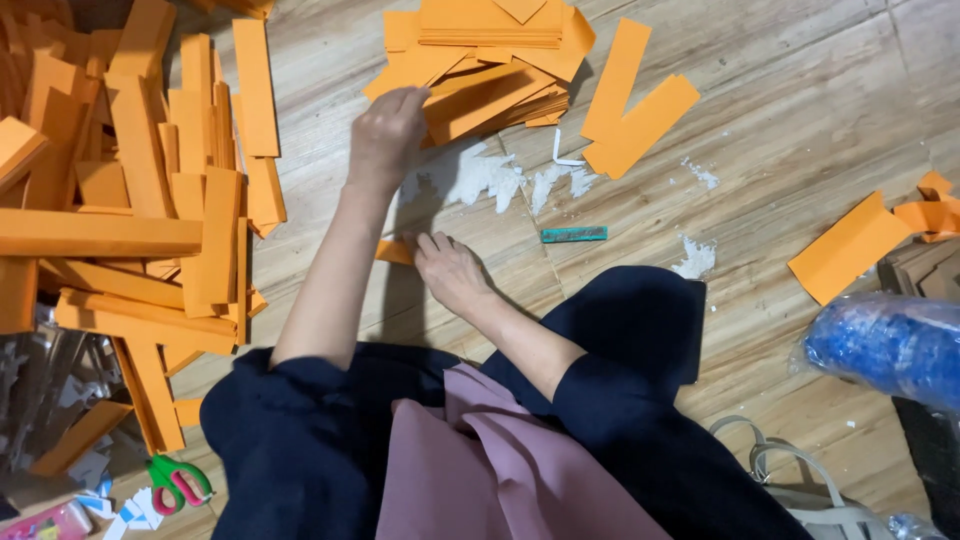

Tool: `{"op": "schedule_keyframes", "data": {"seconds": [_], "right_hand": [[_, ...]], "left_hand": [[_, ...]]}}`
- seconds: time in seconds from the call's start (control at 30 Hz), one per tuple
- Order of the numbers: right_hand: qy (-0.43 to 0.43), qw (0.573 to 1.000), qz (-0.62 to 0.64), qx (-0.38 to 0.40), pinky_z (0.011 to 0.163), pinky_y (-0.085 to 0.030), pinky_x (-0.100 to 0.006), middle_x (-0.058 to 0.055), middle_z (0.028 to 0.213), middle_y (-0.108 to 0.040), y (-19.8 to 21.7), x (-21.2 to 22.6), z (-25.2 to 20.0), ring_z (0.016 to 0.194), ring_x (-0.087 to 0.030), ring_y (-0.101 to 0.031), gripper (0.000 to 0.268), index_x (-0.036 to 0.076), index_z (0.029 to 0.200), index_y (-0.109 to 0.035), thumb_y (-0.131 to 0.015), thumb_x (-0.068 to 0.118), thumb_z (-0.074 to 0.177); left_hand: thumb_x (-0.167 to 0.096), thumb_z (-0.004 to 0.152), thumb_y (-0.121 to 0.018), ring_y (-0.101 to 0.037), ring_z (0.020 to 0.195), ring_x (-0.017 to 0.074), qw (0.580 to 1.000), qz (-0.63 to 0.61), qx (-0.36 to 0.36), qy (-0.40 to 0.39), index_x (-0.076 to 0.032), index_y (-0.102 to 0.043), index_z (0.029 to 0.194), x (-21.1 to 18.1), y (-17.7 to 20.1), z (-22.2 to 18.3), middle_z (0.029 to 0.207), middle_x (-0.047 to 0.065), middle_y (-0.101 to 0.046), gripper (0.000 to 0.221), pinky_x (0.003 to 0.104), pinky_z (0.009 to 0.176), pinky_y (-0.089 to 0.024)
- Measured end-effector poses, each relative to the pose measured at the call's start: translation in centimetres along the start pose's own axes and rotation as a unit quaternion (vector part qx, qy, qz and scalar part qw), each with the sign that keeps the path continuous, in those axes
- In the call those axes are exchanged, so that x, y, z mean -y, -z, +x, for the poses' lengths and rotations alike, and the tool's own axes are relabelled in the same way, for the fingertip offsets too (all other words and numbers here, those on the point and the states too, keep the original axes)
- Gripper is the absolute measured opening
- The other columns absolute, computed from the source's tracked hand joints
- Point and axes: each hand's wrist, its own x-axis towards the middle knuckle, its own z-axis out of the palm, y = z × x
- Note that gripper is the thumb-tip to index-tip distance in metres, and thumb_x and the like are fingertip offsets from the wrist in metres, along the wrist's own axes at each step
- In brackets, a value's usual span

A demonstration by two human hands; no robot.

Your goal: Folding orange paper strips and stacking them while sitting on the floor.

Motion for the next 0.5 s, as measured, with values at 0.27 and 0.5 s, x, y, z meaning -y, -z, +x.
{"op": "schedule_keyframes", "data": {"seconds": [0.27, 0.5], "right_hand": [[0.138, 0.974, -0.065, -0.168, 0.06, -0.042, -0.031, -0.005, 0.087, -0.049, 0.7, 0.8, -1.3, 0.077, -0.021, -0.049, 0.019, 0.011, 0.097, -0.059, -0.049, 0.007, 0.083], [0.087, 0.995, 0.054, 0.018, 0.071, -0.044, -0.039, -0.009, 0.087, -0.059, 2.5, 1.9, -3.7, 0.089, -0.027, -0.057, 0.031, 0.011, 0.09, -0.064, -0.063, 0.036, 0.072]], "left_hand": [[0.0, 0.078, -0.058, -0.061, 0.079, 0.0216, 0.974, -0.112, 0.087, 0.176, -0.012, -0.059, 0.09, -3.3, 11.3, -12.6, 0.084, 0.004, -0.057, 0.016, 0.03, 0.064, -0.051], [0.003, 0.077, -0.056, -0.06, 0.079, 0.028, 0.919, -0.215, 0.064, 0.323, -0.007, -0.059, 0.086, -7.1, 16.5, -17.2, 0.083, 0.009, -0.056, 0.013, 0.03, 0.065, -0.051]]}}
